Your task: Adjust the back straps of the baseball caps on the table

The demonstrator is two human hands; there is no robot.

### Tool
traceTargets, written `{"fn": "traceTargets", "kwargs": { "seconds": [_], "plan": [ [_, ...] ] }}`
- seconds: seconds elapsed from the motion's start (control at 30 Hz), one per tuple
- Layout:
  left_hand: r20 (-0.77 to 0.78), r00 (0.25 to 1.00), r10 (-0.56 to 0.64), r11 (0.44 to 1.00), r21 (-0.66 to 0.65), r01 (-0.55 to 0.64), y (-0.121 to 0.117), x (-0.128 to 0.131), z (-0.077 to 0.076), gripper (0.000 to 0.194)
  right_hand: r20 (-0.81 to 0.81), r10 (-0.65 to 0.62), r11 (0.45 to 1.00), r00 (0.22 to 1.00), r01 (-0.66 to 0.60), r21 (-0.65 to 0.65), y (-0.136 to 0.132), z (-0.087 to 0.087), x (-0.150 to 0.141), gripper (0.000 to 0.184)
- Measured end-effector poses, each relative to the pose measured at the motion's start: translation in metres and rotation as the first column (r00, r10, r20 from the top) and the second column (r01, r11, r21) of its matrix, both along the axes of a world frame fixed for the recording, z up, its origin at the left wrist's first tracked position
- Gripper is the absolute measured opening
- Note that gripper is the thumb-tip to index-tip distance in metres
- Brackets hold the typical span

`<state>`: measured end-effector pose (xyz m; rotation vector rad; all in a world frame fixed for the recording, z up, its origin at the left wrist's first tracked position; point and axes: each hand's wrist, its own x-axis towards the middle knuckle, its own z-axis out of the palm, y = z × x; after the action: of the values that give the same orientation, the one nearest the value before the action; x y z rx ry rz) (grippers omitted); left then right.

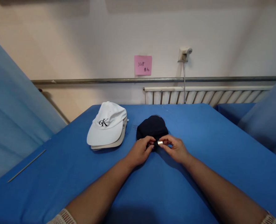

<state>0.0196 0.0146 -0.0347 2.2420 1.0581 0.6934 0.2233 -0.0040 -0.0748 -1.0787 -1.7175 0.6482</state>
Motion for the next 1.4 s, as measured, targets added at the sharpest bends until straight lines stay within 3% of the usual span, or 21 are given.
{"fn": "traceTargets", "kwargs": {
  "seconds": [0.2,0.3,0.47,0.57,0.67,0.8,0.93,1.0,1.23,1.4],
  "plan": [
    [0.031,0.999,-0.011,0.999,-0.036,0.012,0.001,0.004,-0.007,0.019,-0.052,0.046,0.994,0.998,-0.051,-0.092,0.001,-0.006,-0.004,0.021],
    [0.051,0.999,-0.010,1.000,-0.025,0.011,0.001,0.005,-0.009,0.022,-0.165,0.064,0.980,0.984,-0.093,-0.176,0.002,-0.008,-0.006,0.024],
    [0.031,1.000,0.001,0.999,0.040,-0.003,0.001,0.005,-0.011,0.024,-0.485,0.041,0.926,0.874,-0.216,-0.310,0.005,-0.009,-0.010,0.031],
    [0.000,1.000,-0.004,0.993,0.114,0.004,0.000,0.005,-0.009,0.029,-0.563,-0.021,0.905,0.826,-0.224,-0.363,0.007,-0.007,-0.012,0.030],
    [-0.085,0.996,-0.020,0.976,0.214,0.038,-0.004,0.006,-0.004,0.034,-0.564,-0.041,0.896,0.825,-0.219,-0.386,0.006,-0.004,-0.015,0.028],
    [-0.219,0.976,0.009,0.950,0.306,0.060,-0.005,0.008,-0.001,0.021,-0.563,-0.075,0.890,0.823,-0.200,-0.409,0.003,0.001,-0.014,0.030],
    [-0.239,0.969,0.062,0.936,0.350,0.027,-0.002,0.006,-0.001,0.017,-0.594,-0.205,0.875,0.778,-0.127,-0.468,0.005,0.005,-0.007,0.036],
    [-0.243,0.967,0.075,0.929,0.369,0.020,-0.002,0.005,-0.001,0.017,-0.571,-0.218,0.875,0.792,-0.100,-0.474,0.007,0.005,-0.007,0.035],
    [-0.265,0.963,0.059,0.907,0.418,0.060,-0.005,0.007,-0.001,0.018,-0.440,-0.004,0.907,0.898,-0.182,-0.379,0.003,-0.001,-0.018,0.024],
    [-0.276,0.959,0.068,0.893,0.445,0.065,-0.006,0.008,-0.001,0.018,-0.412,0.006,0.900,0.911,-0.185,-0.396,0.004,-0.001,-0.016,0.020]
  ]
}}
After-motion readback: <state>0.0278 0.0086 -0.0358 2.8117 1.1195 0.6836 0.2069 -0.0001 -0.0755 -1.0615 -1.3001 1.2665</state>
